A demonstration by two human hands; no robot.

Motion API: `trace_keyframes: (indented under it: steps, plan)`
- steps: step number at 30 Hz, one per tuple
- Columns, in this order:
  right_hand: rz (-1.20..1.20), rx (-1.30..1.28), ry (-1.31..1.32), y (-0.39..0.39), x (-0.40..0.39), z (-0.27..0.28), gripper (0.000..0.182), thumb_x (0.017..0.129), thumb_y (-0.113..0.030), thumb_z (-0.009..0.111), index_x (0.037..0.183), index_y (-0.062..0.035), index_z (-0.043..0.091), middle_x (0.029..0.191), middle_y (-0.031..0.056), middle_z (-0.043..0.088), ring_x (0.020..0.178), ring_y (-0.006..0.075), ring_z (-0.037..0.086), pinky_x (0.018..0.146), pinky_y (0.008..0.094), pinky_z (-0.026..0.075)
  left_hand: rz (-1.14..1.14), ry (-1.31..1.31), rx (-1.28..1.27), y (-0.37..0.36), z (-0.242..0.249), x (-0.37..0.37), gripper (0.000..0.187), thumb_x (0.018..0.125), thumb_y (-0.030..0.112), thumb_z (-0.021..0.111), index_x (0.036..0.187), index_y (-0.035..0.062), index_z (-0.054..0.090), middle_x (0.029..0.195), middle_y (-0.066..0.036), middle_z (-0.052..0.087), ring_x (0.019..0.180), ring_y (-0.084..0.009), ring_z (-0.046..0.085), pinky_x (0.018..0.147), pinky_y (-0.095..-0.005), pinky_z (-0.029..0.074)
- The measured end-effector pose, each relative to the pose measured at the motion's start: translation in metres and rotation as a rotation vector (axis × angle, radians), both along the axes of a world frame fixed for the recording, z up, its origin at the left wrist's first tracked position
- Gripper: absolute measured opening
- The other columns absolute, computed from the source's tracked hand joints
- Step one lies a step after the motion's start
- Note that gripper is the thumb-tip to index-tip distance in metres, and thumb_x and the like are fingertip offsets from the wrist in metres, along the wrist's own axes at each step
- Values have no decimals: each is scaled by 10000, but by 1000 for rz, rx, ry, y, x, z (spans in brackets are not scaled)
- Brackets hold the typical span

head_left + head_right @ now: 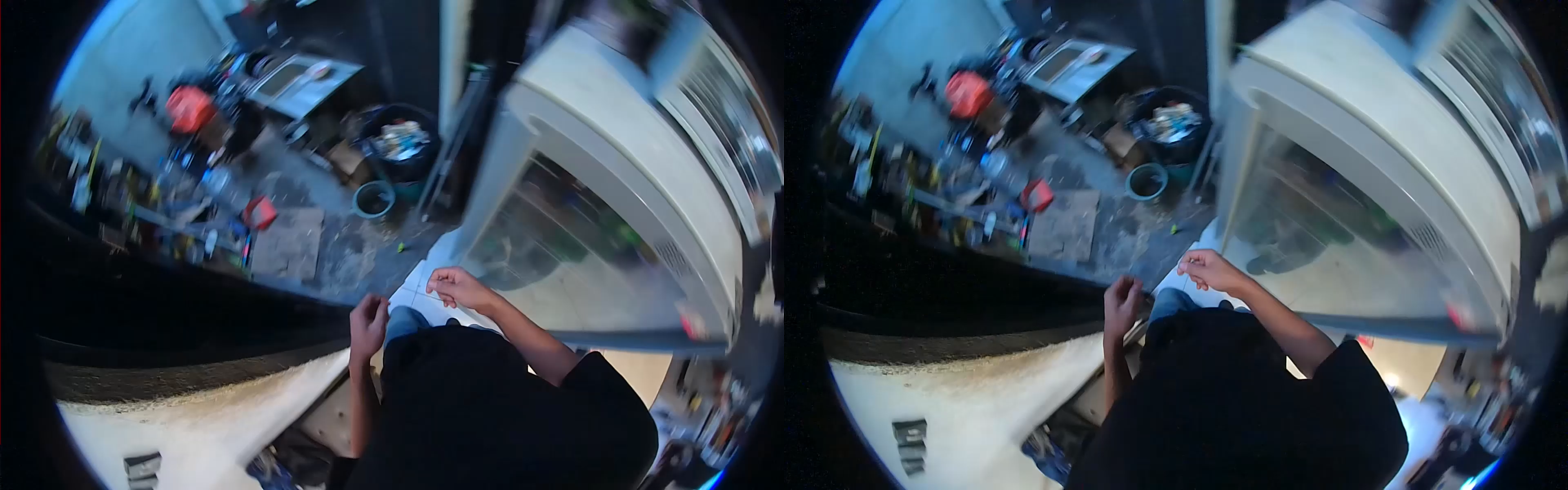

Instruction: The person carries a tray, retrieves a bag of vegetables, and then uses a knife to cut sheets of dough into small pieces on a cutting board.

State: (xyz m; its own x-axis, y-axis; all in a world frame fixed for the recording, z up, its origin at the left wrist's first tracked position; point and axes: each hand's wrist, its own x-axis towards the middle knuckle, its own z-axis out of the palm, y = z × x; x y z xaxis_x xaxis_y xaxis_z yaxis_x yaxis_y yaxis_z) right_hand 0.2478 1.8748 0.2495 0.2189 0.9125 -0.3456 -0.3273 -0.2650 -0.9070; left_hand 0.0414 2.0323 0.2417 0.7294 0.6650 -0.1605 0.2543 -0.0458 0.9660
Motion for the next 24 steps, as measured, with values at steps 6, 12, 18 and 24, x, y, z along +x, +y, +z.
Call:
trace_keyframes:
  steps: [6,12,18,24]
  plan:
    - [129,-38,-29,144,57,-6,429,1026,-349,600,694,-83,541,605,-16,512,538,65,488,523,246,403,53,-157,58,107,36,76,154,983,108,550,905,-15,597,770,-44,617,747,-117,582,714,-291,471]
    - [155,49,85,273,58,-23,390,1039,-277,575,708,-73,547,608,-12,506,581,83,521,579,254,446,378,-24,224,184,11,69,139,965,126,613,926,-4,646,821,-83,673,786,-150,633,738,-313,497]
    - [453,-4,-101,403,59,-22,361,1039,-242,572,721,-71,559,620,-2,522,587,98,526,583,278,451,746,88,143,181,-50,47,129,934,147,657,959,21,670,858,-123,687,787,-239,662,737,-354,513]
    - [858,-171,21,532,22,-84,286,1048,-246,545,842,-60,613,699,24,596,622,119,574,622,289,498,1163,193,-11,197,-64,46,143,918,159,683,978,30,690,892,-139,710,827,-239,701,749,-368,538]
